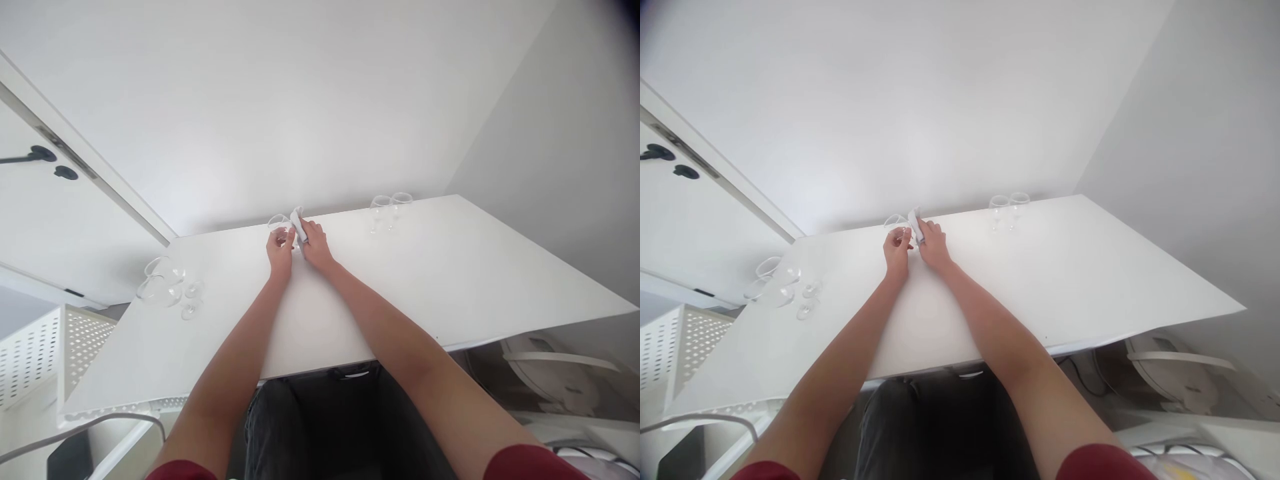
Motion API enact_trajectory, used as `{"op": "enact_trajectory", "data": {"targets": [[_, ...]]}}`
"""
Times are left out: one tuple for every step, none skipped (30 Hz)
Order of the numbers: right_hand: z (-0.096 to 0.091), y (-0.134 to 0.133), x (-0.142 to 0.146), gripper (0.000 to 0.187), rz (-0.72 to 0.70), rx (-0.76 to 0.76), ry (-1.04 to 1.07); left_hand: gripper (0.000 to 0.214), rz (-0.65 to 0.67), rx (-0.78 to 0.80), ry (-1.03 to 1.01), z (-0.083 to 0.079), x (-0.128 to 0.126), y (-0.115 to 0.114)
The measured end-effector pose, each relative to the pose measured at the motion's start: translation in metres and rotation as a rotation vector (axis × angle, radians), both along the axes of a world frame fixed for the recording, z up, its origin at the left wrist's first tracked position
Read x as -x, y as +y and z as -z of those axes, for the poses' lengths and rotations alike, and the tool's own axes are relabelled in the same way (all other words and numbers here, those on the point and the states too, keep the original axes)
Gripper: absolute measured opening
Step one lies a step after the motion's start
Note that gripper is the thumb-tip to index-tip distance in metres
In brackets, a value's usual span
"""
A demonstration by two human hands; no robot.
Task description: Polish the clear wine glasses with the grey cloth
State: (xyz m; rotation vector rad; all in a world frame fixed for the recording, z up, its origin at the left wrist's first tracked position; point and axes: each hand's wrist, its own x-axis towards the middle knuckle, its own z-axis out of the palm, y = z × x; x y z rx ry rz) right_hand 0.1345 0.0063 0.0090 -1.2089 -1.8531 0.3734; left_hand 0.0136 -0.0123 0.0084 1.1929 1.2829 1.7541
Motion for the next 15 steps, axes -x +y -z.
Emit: {"op": "enact_trajectory", "data": {"targets": [[0.000, 0.001, -0.001, 0.065, 0.042, -0.032, -0.006, 0.050, 0.013, -0.016, -0.020, 0.000, 0.000, 0.000], [0.000, 0.002, -0.001, 0.065, 0.100, -0.066, 0.000, 0.053, 0.019, -0.029, -0.030, -0.001, -0.001, -0.001], [-0.001, 0.002, -0.002, 0.065, 0.166, -0.097, 0.024, 0.055, 0.018, -0.038, -0.030, -0.001, -0.002, -0.001], [-0.001, 0.004, -0.003, 0.064, 0.219, -0.116, 0.070, 0.056, 0.014, -0.042, -0.023, -0.002, -0.002, -0.002], [-0.002, 0.005, -0.004, 0.062, 0.236, -0.113, 0.138, 0.056, 0.010, -0.039, -0.009, -0.002, -0.003, -0.002], [-0.002, 0.006, -0.005, 0.057, 0.210, -0.084, 0.221, 0.055, 0.008, -0.029, 0.007, -0.002, -0.003, -0.003], [-0.003, 0.006, -0.005, 0.050, 0.142, -0.027, 0.310, 0.053, 0.008, -0.017, 0.023, -0.002, -0.003, -0.003], [-0.004, 0.006, -0.005, 0.040, 0.045, 0.052, 0.392, 0.052, 0.010, -0.008, 0.037, -0.002, -0.002, -0.002], [-0.004, 0.006, -0.005, 0.029, -0.060, 0.140, 0.464, 0.051, 0.010, -0.003, 0.044, -0.001, -0.002, -0.002], [-0.005, 0.005, -0.005, 0.022, -0.157, 0.224, 0.530, 0.051, 0.003, -0.003, 0.042, -0.001, -0.001, -0.001], [-0.006, 0.004, -0.004, 0.025, -0.247, 0.298, 0.588, 0.052, -0.011, -0.006, 0.028, -0.001, 0.000, 0.000], [-0.008, 0.002, -0.004, 0.033, -0.330, 0.359, 0.638, 0.053, -0.029, -0.011, 0.003, 0.000, 0.002, 0.001], [-0.009, 0.001, -0.004, 0.041, -0.403, 0.404, 0.681, 0.053, -0.043, -0.017, -0.033, 0.000, 0.003, 0.002], [-0.010, -0.001, -0.005, 0.046, -0.457, 0.435, 0.716, 0.054, -0.047, -0.025, -0.074, 0.000, 0.003, 0.002], [-0.011, -0.002, -0.005, 0.045, -0.490, 0.450, 0.737, 0.055, -0.035, -0.033, -0.114, -0.001, 0.004, 0.001]]}}
